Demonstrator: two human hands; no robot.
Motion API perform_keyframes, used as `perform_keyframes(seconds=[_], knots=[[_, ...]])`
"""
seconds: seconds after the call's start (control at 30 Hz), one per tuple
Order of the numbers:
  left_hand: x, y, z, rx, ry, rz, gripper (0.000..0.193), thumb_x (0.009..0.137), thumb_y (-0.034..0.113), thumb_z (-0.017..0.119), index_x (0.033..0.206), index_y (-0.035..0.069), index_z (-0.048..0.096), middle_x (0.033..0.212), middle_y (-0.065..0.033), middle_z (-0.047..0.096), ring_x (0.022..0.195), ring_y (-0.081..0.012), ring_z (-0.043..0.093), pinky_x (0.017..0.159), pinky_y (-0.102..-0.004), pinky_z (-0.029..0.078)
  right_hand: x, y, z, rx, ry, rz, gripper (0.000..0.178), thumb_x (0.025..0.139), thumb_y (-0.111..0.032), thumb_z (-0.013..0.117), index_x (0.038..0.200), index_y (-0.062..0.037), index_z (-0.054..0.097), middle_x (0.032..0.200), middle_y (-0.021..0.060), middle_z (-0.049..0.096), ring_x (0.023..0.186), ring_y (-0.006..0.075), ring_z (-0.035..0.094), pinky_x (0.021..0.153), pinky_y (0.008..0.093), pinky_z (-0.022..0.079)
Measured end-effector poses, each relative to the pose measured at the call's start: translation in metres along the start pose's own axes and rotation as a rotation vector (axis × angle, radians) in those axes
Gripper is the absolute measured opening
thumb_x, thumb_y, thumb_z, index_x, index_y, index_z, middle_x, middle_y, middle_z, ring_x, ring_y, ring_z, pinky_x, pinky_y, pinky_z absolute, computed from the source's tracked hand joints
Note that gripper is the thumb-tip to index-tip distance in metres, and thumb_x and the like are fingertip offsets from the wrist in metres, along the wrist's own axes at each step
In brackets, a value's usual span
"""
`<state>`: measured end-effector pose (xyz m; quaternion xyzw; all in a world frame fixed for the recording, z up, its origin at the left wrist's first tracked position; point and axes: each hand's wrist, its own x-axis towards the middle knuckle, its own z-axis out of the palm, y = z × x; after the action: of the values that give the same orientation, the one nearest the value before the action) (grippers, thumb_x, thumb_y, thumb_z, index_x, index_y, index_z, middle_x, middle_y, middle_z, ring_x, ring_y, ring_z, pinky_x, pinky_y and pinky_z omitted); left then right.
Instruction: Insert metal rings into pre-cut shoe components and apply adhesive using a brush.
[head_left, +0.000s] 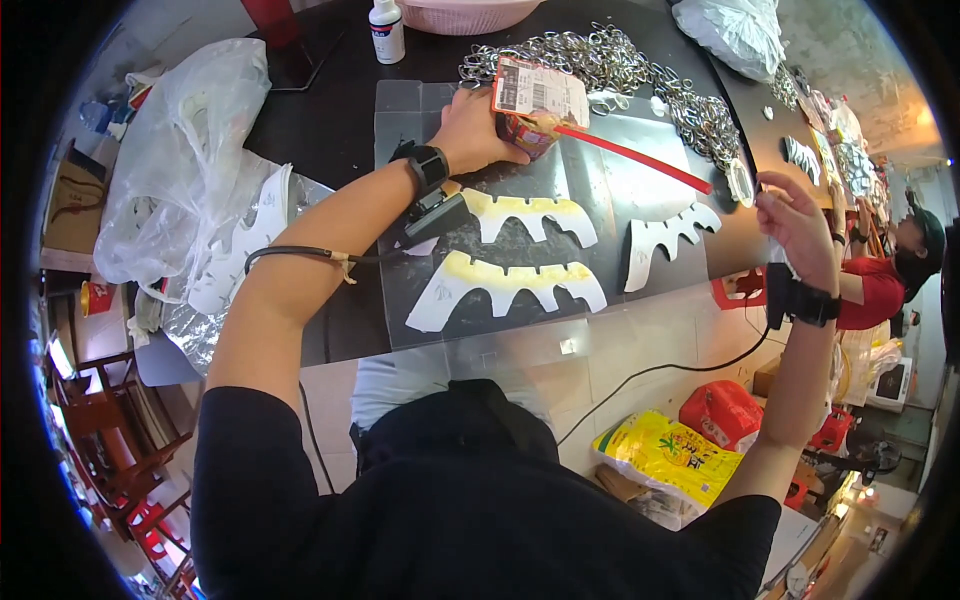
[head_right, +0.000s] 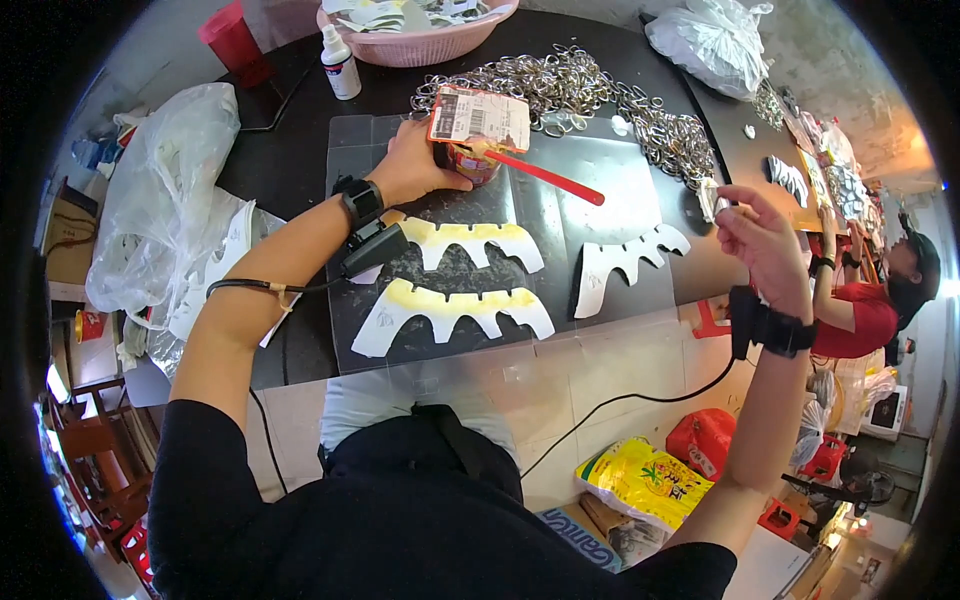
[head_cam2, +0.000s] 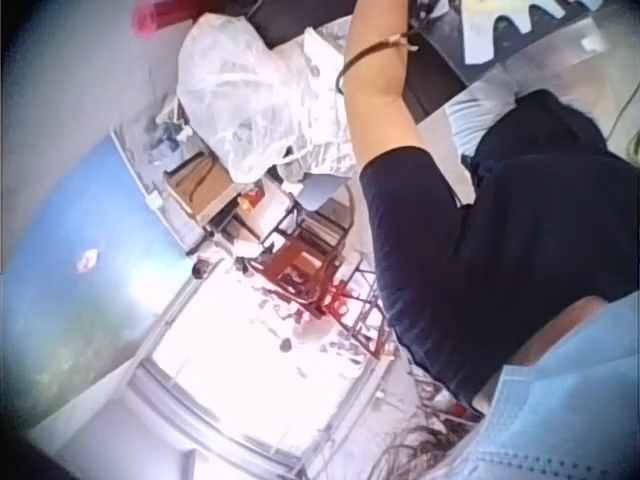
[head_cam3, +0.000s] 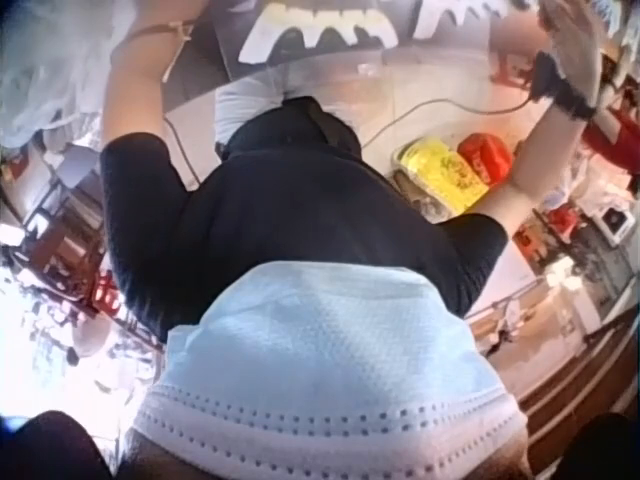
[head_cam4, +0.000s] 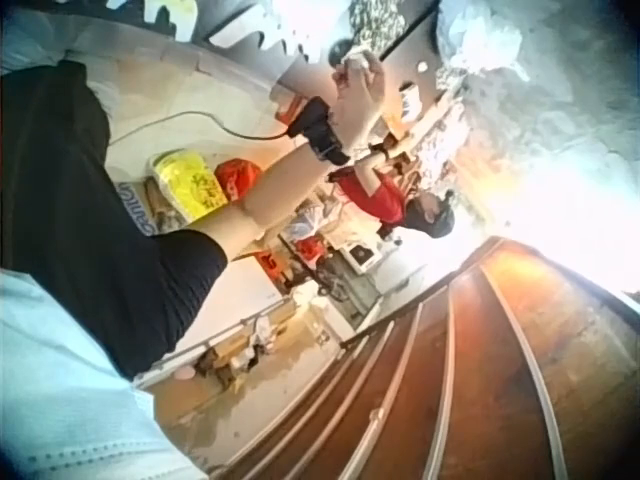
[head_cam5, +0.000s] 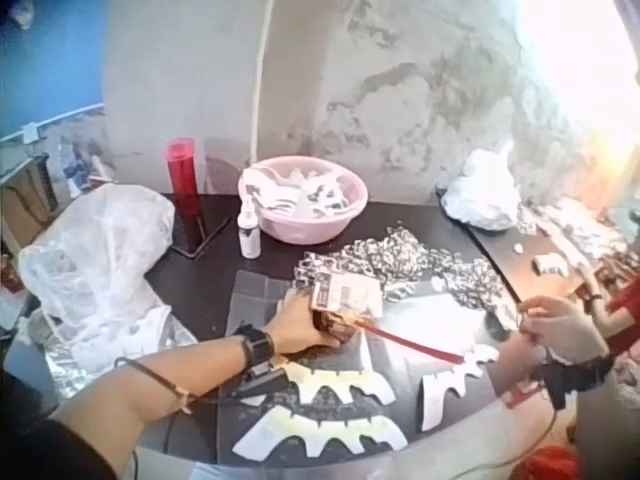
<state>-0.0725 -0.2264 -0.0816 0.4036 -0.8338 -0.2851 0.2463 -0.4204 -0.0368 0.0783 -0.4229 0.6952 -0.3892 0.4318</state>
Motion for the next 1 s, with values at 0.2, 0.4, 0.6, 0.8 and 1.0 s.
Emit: perform_keyframes(seconds=[0.2, 0.4, 0.6, 0.8, 1.0], knots=[[0.009, 0.002, -0.001, -0.044, -0.027, 0.016, 0.071, 0.050, 0.039, 0.083, 0.114, 0.020, 0.060, 0.106, -0.0047, 0.063, 0.109, -0.0290, 0.043, 0.091, -0.0400, 0.029, -0.016, 0.017, 0.036, -0.027, -0.086, 0.046, 0.025, 0.088, -0.010, 0.057, 0.112, -0.0058, 0.056, 0.080, -0.0015, 0.055, 0.072, 0.0058, 0.054, 0.064, 0.0194, 0.043], [0.034, 0.004, 0.017, -0.123, -0.005, 0.044, 0.073, 0.050, 0.046, 0.081, 0.115, 0.021, 0.060, 0.106, -0.0055, 0.064, 0.107, -0.0309, 0.045, 0.092, -0.0441, 0.029, -0.028, 0.020, 0.064, -0.029, -0.193, 0.085, 0.022, 0.089, -0.009, 0.055, 0.110, -0.0048, 0.055, 0.082, -0.0003, 0.055, 0.072, 0.0072, 0.056, 0.065, 0.0207, 0.047], [0.032, 0.020, 0.018, 0.089, 0.011, 0.022, 0.077, 0.051, 0.045, 0.081, 0.118, 0.014, 0.057, 0.110, -0.0110, 0.060, 0.108, -0.0343, 0.043, 0.091, -0.0455, 0.033, -0.041, 0.023, 0.088, 0.027, -0.312, 0.126, 0.018, 0.090, -0.009, 0.054, 0.107, -0.0041, 0.053, 0.082, 0.0006, 0.056, 0.069, 0.0083, 0.058, 0.063, 0.0210, 0.048], [-0.034, 0.015, -0.046, 0.285, 0.057, 0.134, 0.055, 0.067, 0.029, 0.074, 0.112, 0.003, 0.055, 0.110, -0.0165, 0.053, 0.107, -0.0326, 0.047, 0.093, -0.0385, 0.037, -0.056, 0.010, 0.119, -0.009, -0.385, 0.032, 0.018, 0.090, -0.004, 0.052, 0.107, -0.0027, 0.048, 0.080, 0.0003, 0.051, 0.068, 0.0089, 0.059, 0.061, 0.0214, 0.050], [-0.130, 0.027, -0.099, 0.143, -0.221, 0.229, 0.027, 0.075, 0.016, 0.066, 0.096, 0.001, 0.057, 0.100, -0.0141, 0.054, 0.097, -0.0305, 0.051, 0.084, -0.0350, 0.042, -0.049, -0.006, 0.157, -0.037, -0.498, -0.051, 0.015, 0.090, -0.003, 0.050, 0.105, -0.0015, 0.052, 0.082, 0.0004, 0.053, 0.068, 0.0089, 0.060, 0.061, 0.0219, 0.052]])
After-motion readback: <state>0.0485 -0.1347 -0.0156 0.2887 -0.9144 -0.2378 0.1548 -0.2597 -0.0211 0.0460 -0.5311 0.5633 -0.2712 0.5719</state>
